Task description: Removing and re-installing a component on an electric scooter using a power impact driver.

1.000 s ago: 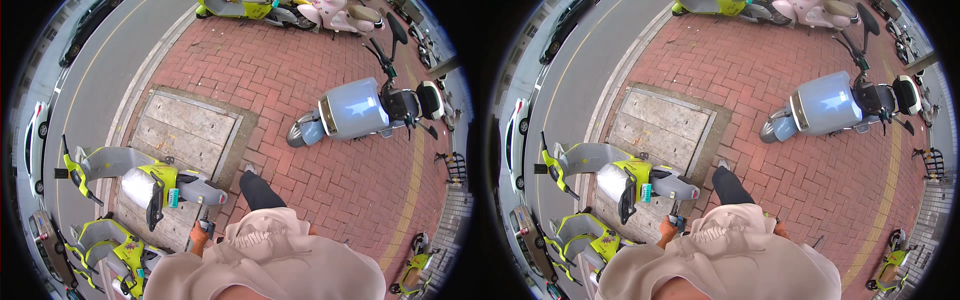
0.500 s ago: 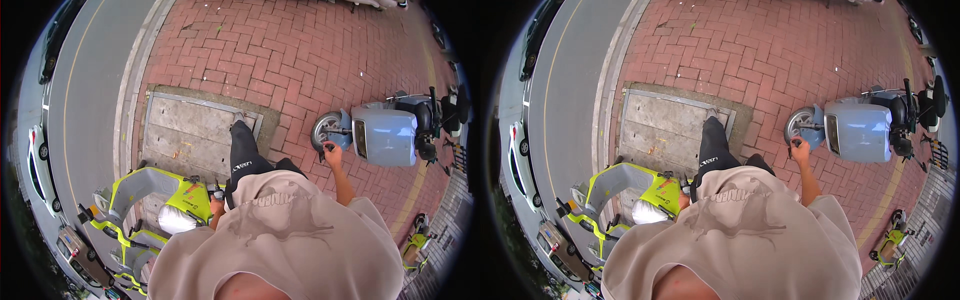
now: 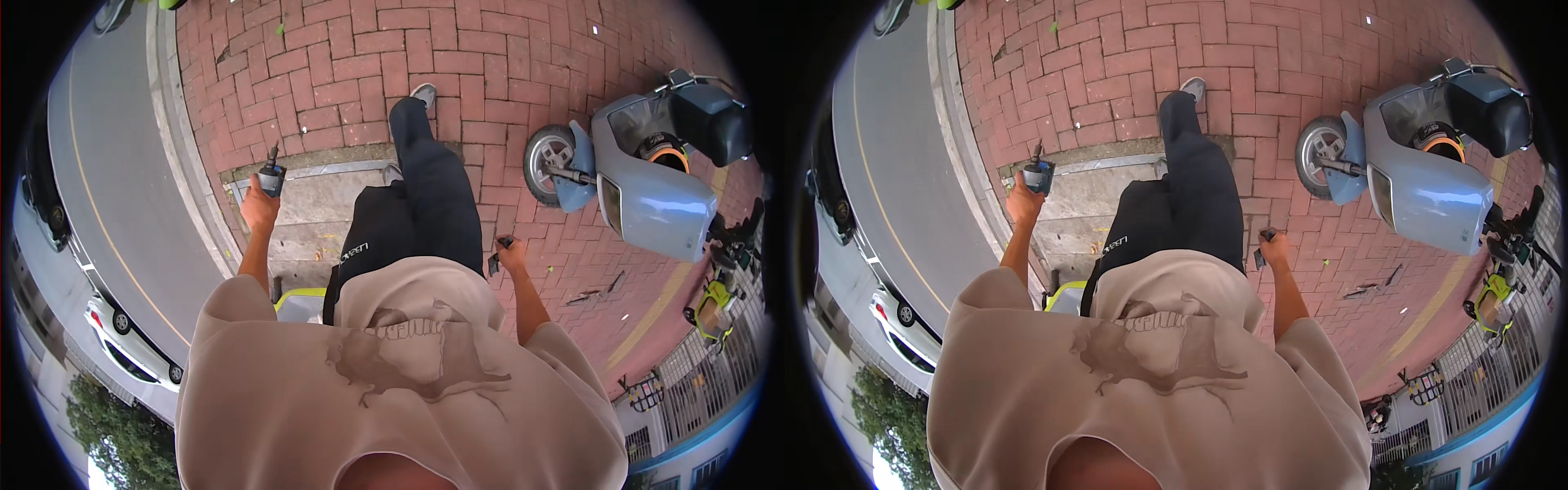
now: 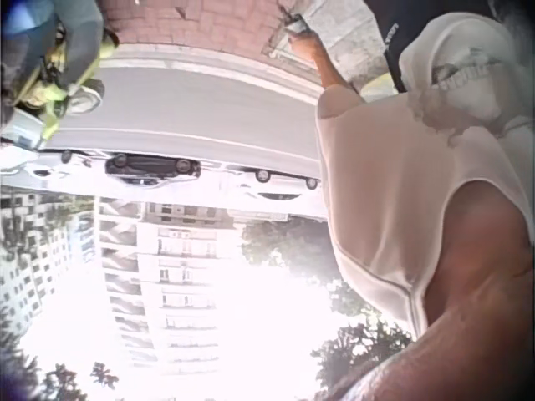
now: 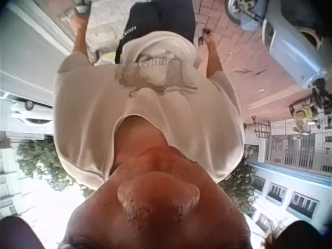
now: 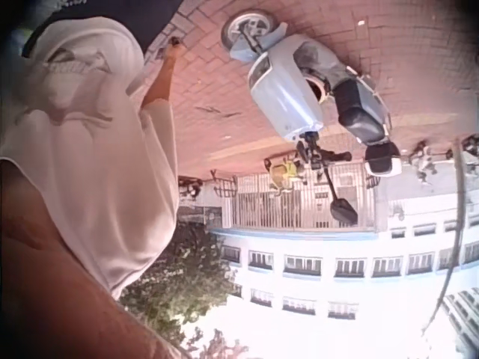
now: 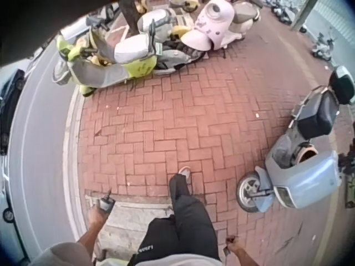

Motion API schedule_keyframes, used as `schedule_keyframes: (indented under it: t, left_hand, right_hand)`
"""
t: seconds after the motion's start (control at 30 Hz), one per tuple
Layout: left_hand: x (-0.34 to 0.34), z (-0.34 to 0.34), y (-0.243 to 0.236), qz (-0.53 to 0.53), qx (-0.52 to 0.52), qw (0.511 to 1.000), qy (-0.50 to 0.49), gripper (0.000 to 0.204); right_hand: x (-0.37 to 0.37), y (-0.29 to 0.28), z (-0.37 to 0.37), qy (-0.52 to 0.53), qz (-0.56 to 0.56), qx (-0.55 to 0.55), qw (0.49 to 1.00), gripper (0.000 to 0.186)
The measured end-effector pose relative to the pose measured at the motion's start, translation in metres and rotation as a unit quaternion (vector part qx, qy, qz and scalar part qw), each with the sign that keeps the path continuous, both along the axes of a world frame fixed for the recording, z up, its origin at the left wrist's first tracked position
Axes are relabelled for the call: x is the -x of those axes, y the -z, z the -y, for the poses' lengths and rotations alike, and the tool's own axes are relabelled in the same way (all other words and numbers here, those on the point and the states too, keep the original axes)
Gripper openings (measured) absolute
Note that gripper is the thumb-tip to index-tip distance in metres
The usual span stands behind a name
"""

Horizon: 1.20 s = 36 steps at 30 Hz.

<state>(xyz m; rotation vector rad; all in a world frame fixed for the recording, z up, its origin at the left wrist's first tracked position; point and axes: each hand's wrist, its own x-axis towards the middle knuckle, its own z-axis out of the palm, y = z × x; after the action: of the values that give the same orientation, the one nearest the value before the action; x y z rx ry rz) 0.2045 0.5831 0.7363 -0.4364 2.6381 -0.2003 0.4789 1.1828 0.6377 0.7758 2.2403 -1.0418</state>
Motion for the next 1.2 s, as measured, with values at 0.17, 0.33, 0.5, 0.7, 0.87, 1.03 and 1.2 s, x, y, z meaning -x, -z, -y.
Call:
schedule_keyframes:
  t: [0.17,0.33,0.5,0.7,0.87,1.03,1.2]
  left_hand:
    - [0.199,-0.073,0.090,0.005,-0.036,0.997,0.073,0.059]
    - [0.334,-0.167,0.246,-0.011,-0.081,0.986,0.148,0.061]
    - [0.373,-0.308,0.403,0.014,-0.214,0.936,0.280,0.057]
    - [0.350,-0.430,0.497,0.069,-0.356,0.869,0.338,0.053]
    - [0.315,-0.481,0.515,0.106,-0.387,0.853,0.332,0.059]
    - [0.306,-0.498,0.524,0.094,-0.361,0.835,0.404,0.055]
    - [0.300,-0.520,0.500,0.138,-0.382,0.864,0.297,0.076]
  right_hand:
    - [0.113,0.110,-0.001,0.072,0.032,-0.029,0.996,0.018]
    - [0.252,0.265,0.016,0.181,-0.021,-0.033,0.983,0.023]
    - [0.322,0.429,0.016,0.160,-0.007,-0.063,0.985,0.026]
    - [0.373,0.554,0.002,0.150,0.025,-0.117,0.981,0.036]
    - [0.373,0.549,0.027,0.259,-0.030,-0.126,0.957,0.052]
    - [0.322,0.446,0.112,0.308,0.071,0.014,0.949,0.055]
    - [0.272,0.336,0.124,0.321,0.130,0.087,0.934,0.052]
